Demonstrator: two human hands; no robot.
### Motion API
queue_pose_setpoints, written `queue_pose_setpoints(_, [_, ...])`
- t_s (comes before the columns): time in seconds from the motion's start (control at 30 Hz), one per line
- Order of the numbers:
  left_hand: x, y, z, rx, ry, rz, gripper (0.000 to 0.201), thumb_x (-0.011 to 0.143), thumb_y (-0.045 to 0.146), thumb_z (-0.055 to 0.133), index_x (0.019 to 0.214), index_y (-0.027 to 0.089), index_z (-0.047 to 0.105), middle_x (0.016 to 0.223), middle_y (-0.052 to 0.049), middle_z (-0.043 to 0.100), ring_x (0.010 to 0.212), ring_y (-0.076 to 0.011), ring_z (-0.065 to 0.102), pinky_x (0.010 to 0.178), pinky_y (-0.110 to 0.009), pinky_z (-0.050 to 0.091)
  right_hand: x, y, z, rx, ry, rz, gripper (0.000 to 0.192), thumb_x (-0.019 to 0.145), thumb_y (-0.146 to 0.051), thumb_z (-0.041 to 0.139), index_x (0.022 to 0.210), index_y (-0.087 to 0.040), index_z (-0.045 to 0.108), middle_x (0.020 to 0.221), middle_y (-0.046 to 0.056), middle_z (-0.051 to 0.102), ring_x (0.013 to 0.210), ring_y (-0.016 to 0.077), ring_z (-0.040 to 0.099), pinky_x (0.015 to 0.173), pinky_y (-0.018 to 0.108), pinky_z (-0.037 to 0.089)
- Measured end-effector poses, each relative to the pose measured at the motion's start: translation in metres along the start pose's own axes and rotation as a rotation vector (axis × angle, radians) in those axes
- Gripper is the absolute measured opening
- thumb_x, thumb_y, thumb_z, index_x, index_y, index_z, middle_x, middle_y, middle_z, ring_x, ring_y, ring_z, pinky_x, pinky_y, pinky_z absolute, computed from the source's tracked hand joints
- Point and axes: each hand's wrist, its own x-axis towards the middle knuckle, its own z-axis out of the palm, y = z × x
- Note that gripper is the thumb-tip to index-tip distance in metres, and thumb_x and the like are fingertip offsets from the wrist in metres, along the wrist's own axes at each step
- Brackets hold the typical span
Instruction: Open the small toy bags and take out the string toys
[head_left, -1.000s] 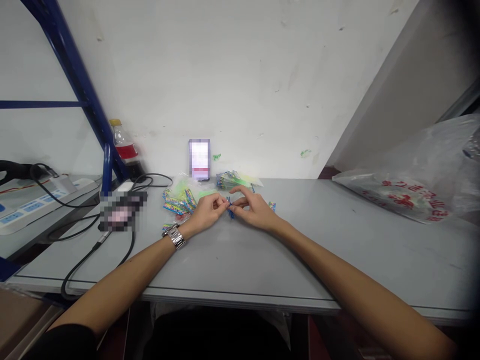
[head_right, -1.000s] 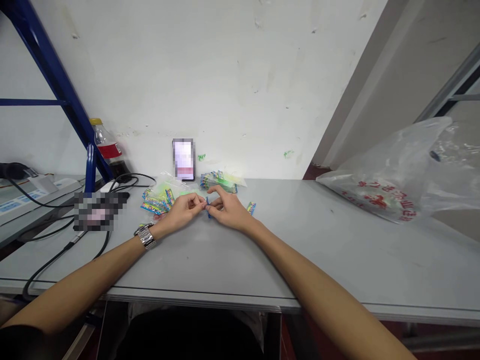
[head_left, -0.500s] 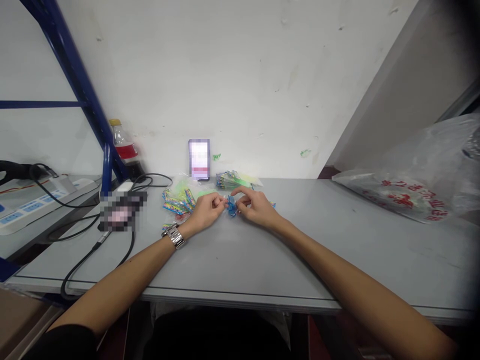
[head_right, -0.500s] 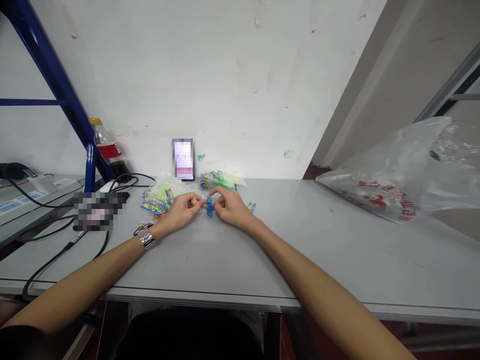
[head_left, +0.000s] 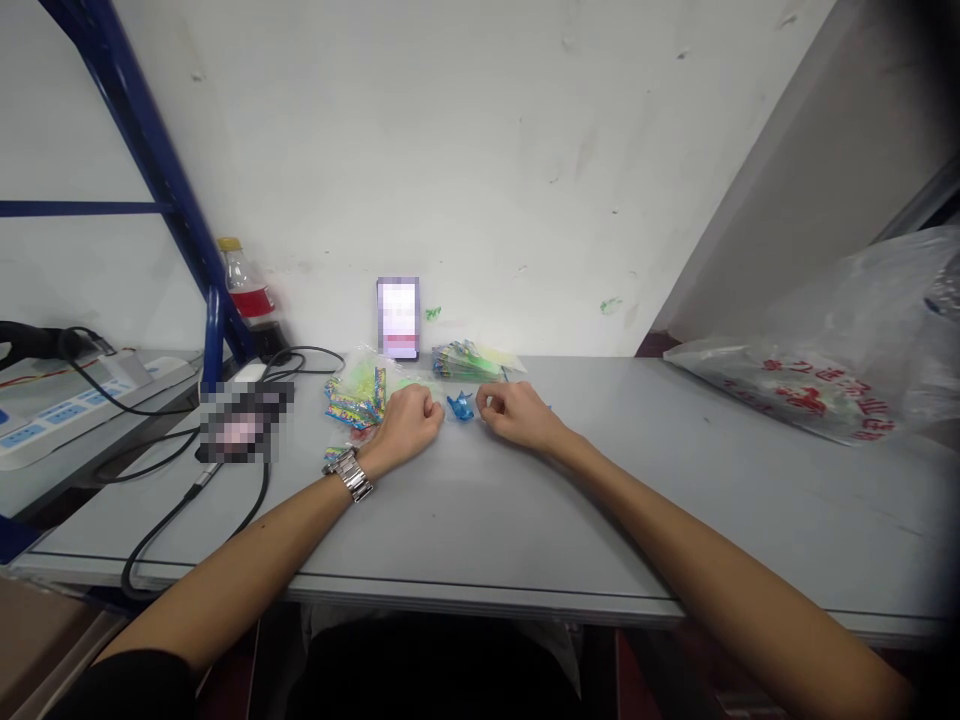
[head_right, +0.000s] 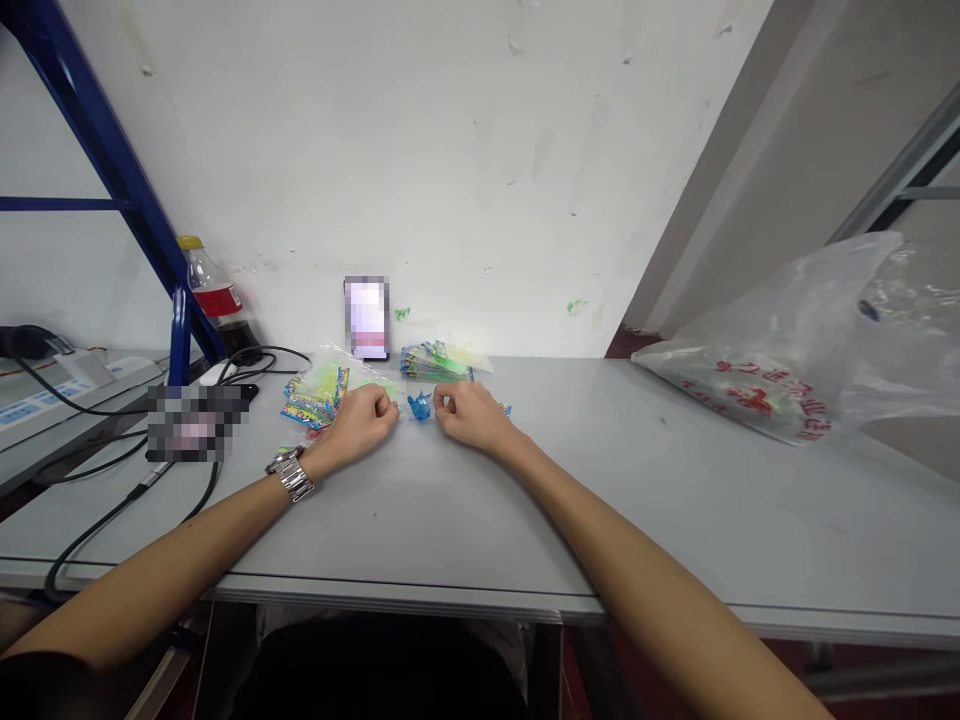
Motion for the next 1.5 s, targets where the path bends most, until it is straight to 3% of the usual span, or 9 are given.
queue_pose_setpoints(0.17, [-0.003,-0.001,0.000,0.180,-0.114,0.049,0.029,0.080,0.016,0.049,0.057,0.022,0.033,0.067,-0.002,0.046,0.065,-0.0170,0.047,0.060,-0.030,0.032,0.001,-0.002,-0.002,-0.081,-0.061,0.027,0.014,0.071,-0.015,0.047,0.067,-0.019,0.060,0.058,0.001,0.055,0.057,0.0136,0.045,0.055,0.026,0.028])
queue_pose_setpoints(0.33, [-0.006,0.004,-0.003,0.220,-0.207,0.064,0.021,0.081,0.015,0.048,0.063,0.021,0.038,0.077,-0.003,0.046,0.075,-0.0183,0.051,0.069,-0.032,0.041,-0.001,-0.005,-0.001,-0.173,-0.115,0.040,0.015,0.075,-0.017,0.048,0.070,-0.019,0.062,0.063,0.002,0.059,0.060,0.0143,0.047,0.054,0.026,0.027])
queue_pose_setpoints(0.53, [-0.008,0.004,-0.004,0.193,-0.188,0.177,0.005,0.082,0.013,0.050,0.082,0.018,0.051,0.094,-0.005,0.046,0.088,-0.0191,0.052,0.082,-0.034,0.046,-0.006,-0.016,0.000,-0.342,-0.126,0.144,0.015,0.078,-0.021,0.050,0.078,-0.021,0.065,0.078,0.007,0.066,0.072,0.0198,0.057,0.055,0.027,0.026])
queue_pose_setpoints(0.73, [-0.008,0.004,-0.003,0.229,-0.163,0.247,0.018,0.082,0.012,0.052,0.098,0.017,0.059,0.102,-0.008,0.048,0.098,-0.0226,0.051,0.091,-0.039,0.046,-0.009,-0.027,-0.001,-0.409,-0.112,0.201,0.023,0.085,-0.028,0.045,0.084,-0.019,0.067,0.087,0.010,0.068,0.080,0.0247,0.062,0.060,0.029,0.031])
queue_pose_setpoints(0.93, [-0.008,0.003,-0.001,0.325,-0.183,0.264,0.016,0.087,0.016,0.049,0.087,0.014,0.065,0.093,-0.009,0.056,0.093,-0.0235,0.053,0.087,-0.038,0.047,-0.011,-0.030,0.001,-0.470,-0.132,0.213,0.035,0.093,-0.036,0.036,0.093,-0.017,0.065,0.091,0.014,0.068,0.086,0.0285,0.064,0.065,0.032,0.037])
queue_pose_setpoints(1.17, [-0.006,0.006,-0.004,0.339,-0.232,0.260,0.020,0.089,0.016,0.047,0.089,0.015,0.067,0.088,-0.009,0.063,0.094,-0.0234,0.057,0.085,-0.035,0.046,-0.012,-0.027,0.002,-0.448,-0.157,0.152,0.047,0.096,-0.043,0.026,0.102,-0.020,0.066,0.093,0.014,0.069,0.087,0.0313,0.065,0.065,0.034,0.037])
queue_pose_setpoints(1.37, [-0.006,0.007,-0.005,0.329,-0.265,0.251,0.022,0.090,0.017,0.047,0.090,0.014,0.068,0.090,-0.009,0.064,0.093,-0.0230,0.058,0.083,-0.034,0.046,-0.011,-0.028,0.005,-0.449,-0.120,0.113,0.045,0.090,-0.051,0.037,0.111,-0.024,0.066,0.086,0.010,0.071,0.085,0.0311,0.065,0.064,0.033,0.036])
queue_pose_setpoints(1.5, [-0.005,0.006,-0.005,0.327,-0.270,0.260,0.022,0.090,0.017,0.046,0.090,0.014,0.068,0.090,-0.008,0.063,0.093,-0.0223,0.059,0.083,-0.034,0.046,-0.010,-0.025,0.009,-0.459,-0.083,0.117,0.038,0.089,-0.045,0.042,0.109,-0.025,0.067,0.083,0.009,0.071,0.081,0.0283,0.065,0.062,0.030,0.034])
